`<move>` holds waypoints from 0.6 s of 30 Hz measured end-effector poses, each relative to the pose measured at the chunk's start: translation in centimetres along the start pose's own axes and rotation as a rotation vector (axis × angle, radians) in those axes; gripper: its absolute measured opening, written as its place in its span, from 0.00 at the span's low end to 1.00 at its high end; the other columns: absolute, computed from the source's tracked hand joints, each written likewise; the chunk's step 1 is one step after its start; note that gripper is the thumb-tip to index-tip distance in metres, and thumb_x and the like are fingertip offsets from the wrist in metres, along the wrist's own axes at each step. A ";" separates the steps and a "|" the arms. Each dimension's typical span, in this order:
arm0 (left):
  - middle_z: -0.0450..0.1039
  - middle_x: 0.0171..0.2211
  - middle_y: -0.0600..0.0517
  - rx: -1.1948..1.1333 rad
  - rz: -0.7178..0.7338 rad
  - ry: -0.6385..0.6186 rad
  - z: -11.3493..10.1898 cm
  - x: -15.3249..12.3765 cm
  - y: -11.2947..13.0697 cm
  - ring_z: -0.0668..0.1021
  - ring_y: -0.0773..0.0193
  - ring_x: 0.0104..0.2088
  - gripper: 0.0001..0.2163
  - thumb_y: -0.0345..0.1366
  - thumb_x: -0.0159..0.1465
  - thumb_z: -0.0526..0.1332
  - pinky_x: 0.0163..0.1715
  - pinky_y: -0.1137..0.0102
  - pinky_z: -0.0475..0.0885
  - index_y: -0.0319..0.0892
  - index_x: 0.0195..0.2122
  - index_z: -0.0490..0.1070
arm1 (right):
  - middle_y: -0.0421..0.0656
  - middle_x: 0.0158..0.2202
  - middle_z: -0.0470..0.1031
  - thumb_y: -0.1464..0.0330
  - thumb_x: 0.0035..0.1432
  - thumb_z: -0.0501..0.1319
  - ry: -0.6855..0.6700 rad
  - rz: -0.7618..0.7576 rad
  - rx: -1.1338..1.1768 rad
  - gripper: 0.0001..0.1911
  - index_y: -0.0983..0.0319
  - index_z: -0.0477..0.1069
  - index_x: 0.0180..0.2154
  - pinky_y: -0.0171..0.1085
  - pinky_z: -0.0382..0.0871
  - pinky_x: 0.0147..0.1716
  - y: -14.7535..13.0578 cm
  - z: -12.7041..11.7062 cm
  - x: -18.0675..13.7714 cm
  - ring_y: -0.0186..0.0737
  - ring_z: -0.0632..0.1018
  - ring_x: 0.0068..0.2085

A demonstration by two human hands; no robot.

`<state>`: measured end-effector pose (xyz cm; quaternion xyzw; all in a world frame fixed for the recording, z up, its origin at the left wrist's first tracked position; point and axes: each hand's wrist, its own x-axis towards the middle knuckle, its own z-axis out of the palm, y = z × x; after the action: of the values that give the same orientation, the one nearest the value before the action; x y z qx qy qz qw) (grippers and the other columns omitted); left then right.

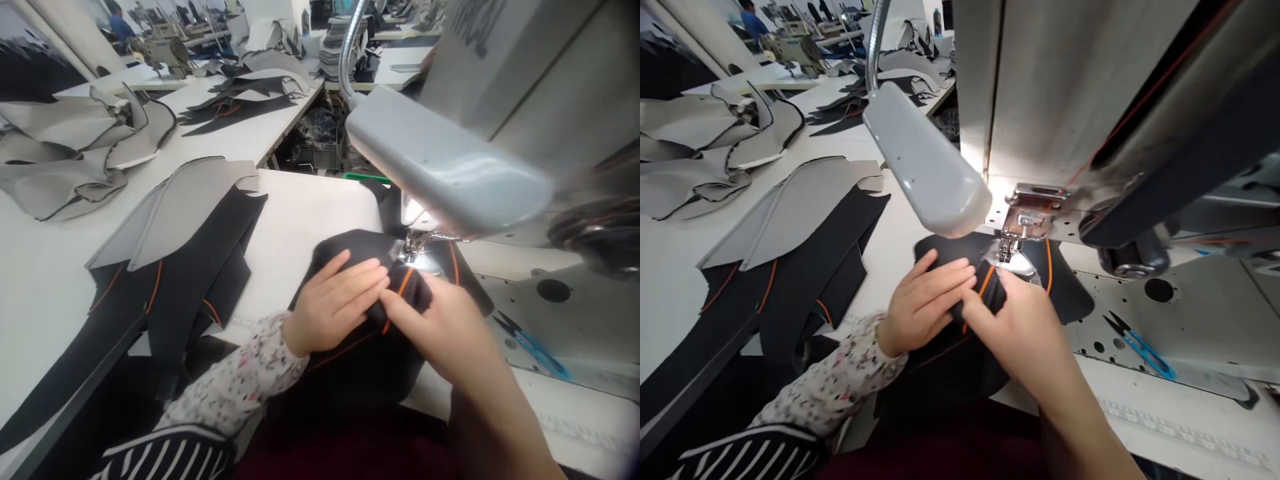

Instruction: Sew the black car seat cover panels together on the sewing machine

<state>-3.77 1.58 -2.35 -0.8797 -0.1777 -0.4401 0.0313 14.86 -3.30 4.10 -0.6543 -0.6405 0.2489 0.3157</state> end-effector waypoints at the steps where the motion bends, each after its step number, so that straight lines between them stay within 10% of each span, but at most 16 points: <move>1: 0.80 0.55 0.40 -0.031 0.003 0.002 1.0 0.3 -0.2 0.77 0.56 0.64 0.14 0.30 0.75 0.54 0.73 0.56 0.61 0.30 0.55 0.74 | 0.38 0.21 0.70 0.54 0.60 0.61 0.060 0.034 -0.088 0.19 0.60 0.65 0.25 0.34 0.60 0.22 0.8 -0.1 -0.4 0.35 0.69 0.22; 7: 0.81 0.54 0.46 0.054 -0.119 -0.014 3.2 1.5 1.6 0.80 0.58 0.59 0.14 0.29 0.73 0.58 0.76 0.47 0.51 0.36 0.57 0.73 | 0.38 0.41 0.83 0.47 0.59 0.65 0.414 0.086 -0.259 0.27 0.50 0.74 0.56 0.38 0.70 0.32 4.1 -0.9 -2.5 0.43 0.82 0.35; 18: 0.78 0.59 0.50 0.161 -0.276 -0.106 3.3 1.8 4.0 0.75 0.59 0.64 0.17 0.29 0.74 0.57 0.77 0.46 0.38 0.38 0.63 0.71 | 0.31 0.50 0.82 0.57 0.67 0.60 0.417 0.062 -0.147 0.15 0.43 0.79 0.52 0.40 0.75 0.49 5.6 -0.7 -1.4 0.43 0.83 0.48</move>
<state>1.10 -0.91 -2.53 -0.8636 -0.3327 -0.3774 0.0314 19.06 -4.64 0.34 -0.7323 -0.5574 0.0705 0.3847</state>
